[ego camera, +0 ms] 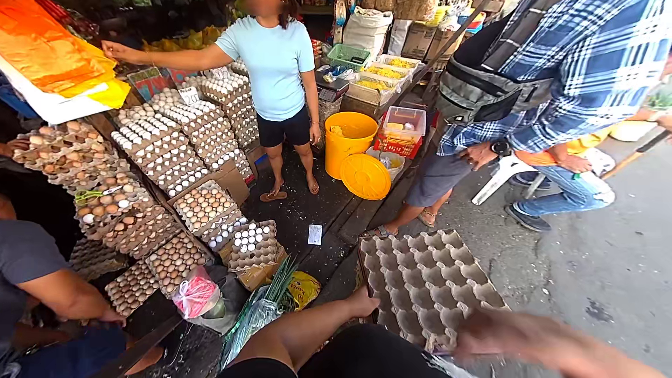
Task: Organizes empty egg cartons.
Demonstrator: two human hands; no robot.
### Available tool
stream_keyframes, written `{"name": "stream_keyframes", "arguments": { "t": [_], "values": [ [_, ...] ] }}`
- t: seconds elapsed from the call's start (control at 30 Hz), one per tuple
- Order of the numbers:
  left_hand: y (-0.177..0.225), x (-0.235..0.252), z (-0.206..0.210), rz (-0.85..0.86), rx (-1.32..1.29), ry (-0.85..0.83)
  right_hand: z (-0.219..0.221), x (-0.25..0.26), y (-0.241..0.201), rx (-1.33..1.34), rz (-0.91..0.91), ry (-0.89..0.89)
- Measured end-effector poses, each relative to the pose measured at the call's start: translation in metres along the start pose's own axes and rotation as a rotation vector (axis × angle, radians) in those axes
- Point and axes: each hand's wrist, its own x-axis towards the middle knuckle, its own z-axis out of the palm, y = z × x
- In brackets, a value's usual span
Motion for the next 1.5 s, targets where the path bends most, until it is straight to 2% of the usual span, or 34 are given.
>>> {"name": "stream_keyframes", "arguments": {
  "t": [0.07, 0.17, 0.23, 0.3, 0.4, 0.5, 0.63, 0.8, 0.93, 1.0, 1.03, 1.1, 1.13, 1.23, 1.4, 1.5],
  "values": [
    [0.009, -0.008, -0.001, -0.007, -0.006, 0.024, -0.013, -0.03, 0.077, -0.319, 0.422, 0.131],
    [0.025, -0.019, 0.002, -0.054, 0.023, 0.019, -0.019, -0.084, 0.182, -0.461, 1.173, 0.361],
    [0.028, -0.013, 0.006, -0.076, 0.094, -0.011, -0.007, -0.129, 0.225, -0.422, 1.5, 0.431],
    [0.026, -0.005, 0.014, -0.048, 0.089, -0.047, 0.009, -0.162, 0.249, -0.267, 1.665, 0.507],
    [0.035, -0.008, 0.027, -0.024, -0.014, -0.109, 0.013, -0.195, 0.256, -0.099, 1.663, 0.601],
    [0.036, -0.008, 0.045, 0.026, -0.048, -0.185, 0.017, -0.224, 0.247, -0.087, 1.658, 0.655],
    [0.038, 0.0, 0.068, 0.106, 0.092, -0.23, 0.038, -0.253, 0.221, -0.147, 1.722, 0.796],
    [0.053, 0.006, 0.067, 0.123, 0.283, -0.319, 0.102, -0.273, 0.185, -0.133, 1.757, 1.074],
    [0.065, 0.029, 0.066, 0.261, 0.365, -0.403, 0.162, -0.279, 0.164, -0.081, 1.744, 1.39],
    [0.072, 0.041, 0.069, 0.315, 0.359, -0.433, 0.187, -0.254, 0.147, -0.068, 1.7, 1.564],
    [0.077, 0.047, 0.07, 0.328, 0.372, -0.448, 0.19, -0.221, 0.132, -0.031, 1.702, 1.669],
    [0.085, 0.059, 0.073, 0.341, 0.393, -0.478, 0.176, -0.152, 0.102, 0.225, 1.781, 1.881],
    [0.086, 0.065, 0.074, 0.345, 0.372, -0.486, 0.181, -0.146, 0.101, 0.293, 1.79, 1.936],
    [0.085, 0.074, 0.076, 0.334, 0.245, -0.5, 0.235, -0.198, 0.136, 0.138, 1.617, 1.988],
    [0.078, 0.07, 0.072, 0.306, 0.192, -0.448, 0.218, -0.244, 0.159, 0.157, 1.609, 1.872],
    [0.062, 0.064, 0.064, 0.273, 0.088, -0.287, 0.193, -0.254, 0.175, 0.263, 1.512, 1.862]
  ]
}}
